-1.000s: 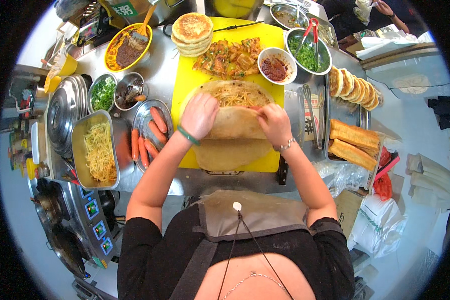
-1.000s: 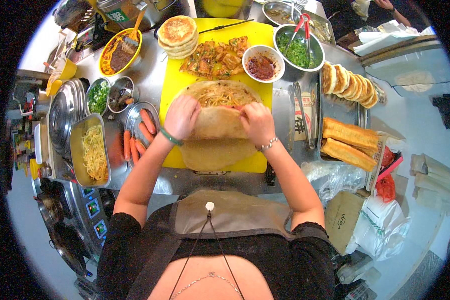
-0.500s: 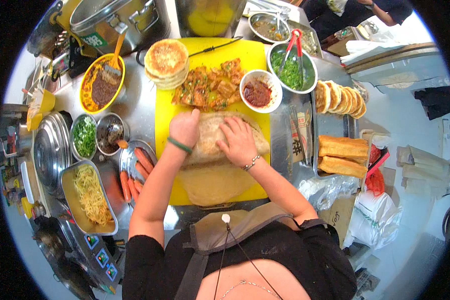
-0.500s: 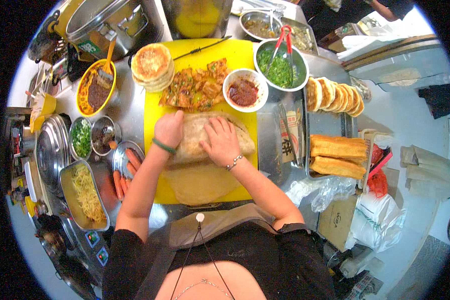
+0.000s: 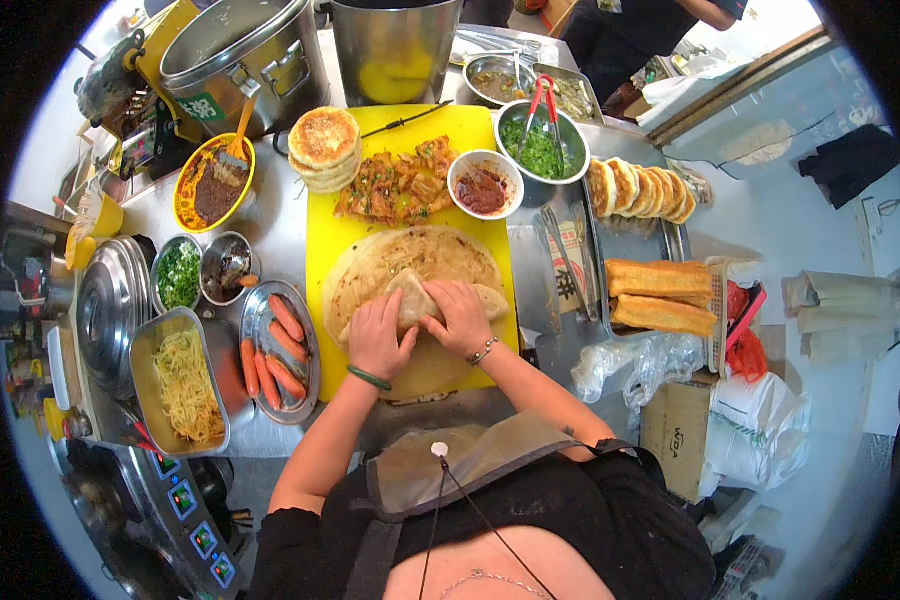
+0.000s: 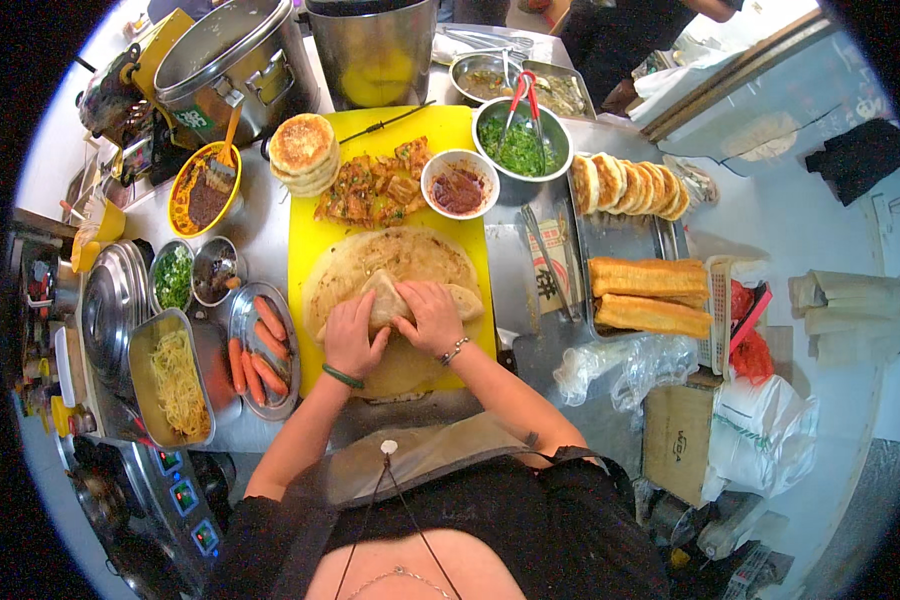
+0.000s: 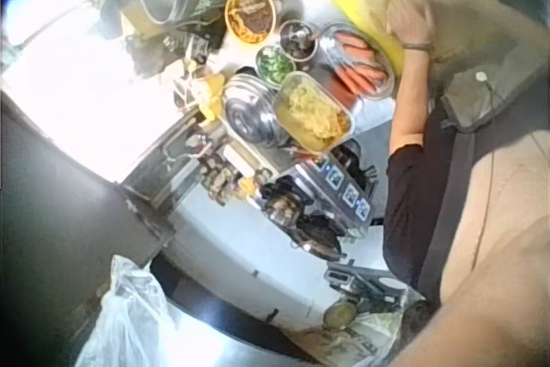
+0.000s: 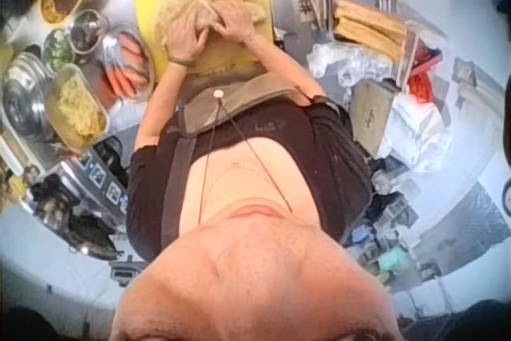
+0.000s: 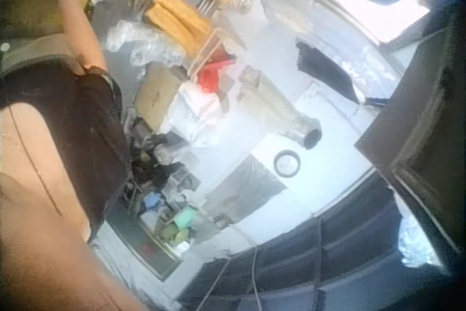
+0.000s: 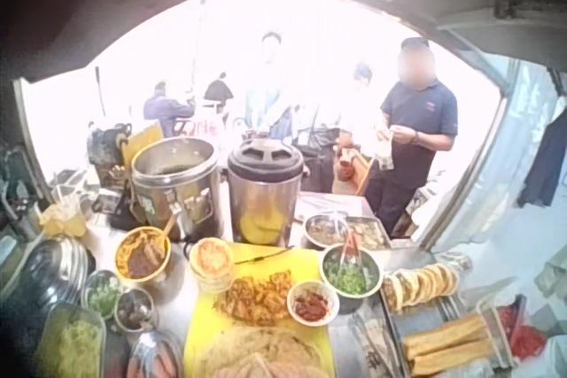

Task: The person spreads sauce on a large flatbread, adds shredded vegetables, sliced sausages, and a fried egg, then rolls the wrap and places it into a plastic bag. The person hands the bag to a customer.

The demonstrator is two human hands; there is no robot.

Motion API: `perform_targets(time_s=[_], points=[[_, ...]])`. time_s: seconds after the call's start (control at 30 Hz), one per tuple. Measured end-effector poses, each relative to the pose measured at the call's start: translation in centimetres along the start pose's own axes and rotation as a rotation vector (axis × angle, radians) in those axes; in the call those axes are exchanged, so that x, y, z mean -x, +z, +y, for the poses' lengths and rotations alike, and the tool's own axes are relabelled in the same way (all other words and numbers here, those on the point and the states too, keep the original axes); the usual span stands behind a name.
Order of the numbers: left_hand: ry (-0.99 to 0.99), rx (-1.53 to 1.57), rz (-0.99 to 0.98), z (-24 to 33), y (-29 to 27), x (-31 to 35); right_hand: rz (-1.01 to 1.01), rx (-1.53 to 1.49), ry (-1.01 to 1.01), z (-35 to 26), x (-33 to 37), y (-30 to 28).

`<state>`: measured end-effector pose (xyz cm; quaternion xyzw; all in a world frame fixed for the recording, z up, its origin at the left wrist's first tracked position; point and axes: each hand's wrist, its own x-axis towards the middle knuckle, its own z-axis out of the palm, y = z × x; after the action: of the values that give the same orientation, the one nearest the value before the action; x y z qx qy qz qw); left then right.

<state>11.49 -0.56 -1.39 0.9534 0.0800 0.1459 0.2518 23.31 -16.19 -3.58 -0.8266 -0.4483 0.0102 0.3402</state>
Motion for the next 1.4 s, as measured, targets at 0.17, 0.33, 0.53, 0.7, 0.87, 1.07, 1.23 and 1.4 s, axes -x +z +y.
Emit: perform_targets(time_s=[0.17, 0.33, 0.53, 0.7, 0.87, 1.07, 1.23, 1.4], points=[[-0.001, -0.097, -0.098, 1.1, -0.9, 1.0, -0.014, 0.086, -0.006, -0.7, 2.0, 0.4], [0.045, -0.154, -0.069, 1.2, -0.4, 2.1, 0.026, 0.096, -0.008, -2.3, 4.0, -0.2], [0.150, -0.191, 0.007, 2.9, -0.7, 0.9, 0.038, 0.099, 0.004, -2.0, 3.8, -0.1], [0.162, -0.100, -0.069, 1.8, 0.9, 0.9, 0.012, 0.036, 0.047, -2.2, 3.4, -0.6], [0.156, -0.164, -0.014, 2.4, 1.1, 2.7, 0.030, 0.076, -0.012, -3.2, 4.5, -1.8], [0.152, -0.150, 0.003, 2.1, 0.9, 1.9, -0.039, 0.066, -0.058, -2.9, 2.9, -2.4], [0.110, -0.094, -0.087, 2.2, 0.4, 1.7, -0.077, 0.069, -0.004, -3.1, 2.8, -2.3], [0.135, -0.115, 0.018, 3.1, -0.1, 1.5, -0.015, 0.095, -0.050, -2.7, 2.8, -1.7]])
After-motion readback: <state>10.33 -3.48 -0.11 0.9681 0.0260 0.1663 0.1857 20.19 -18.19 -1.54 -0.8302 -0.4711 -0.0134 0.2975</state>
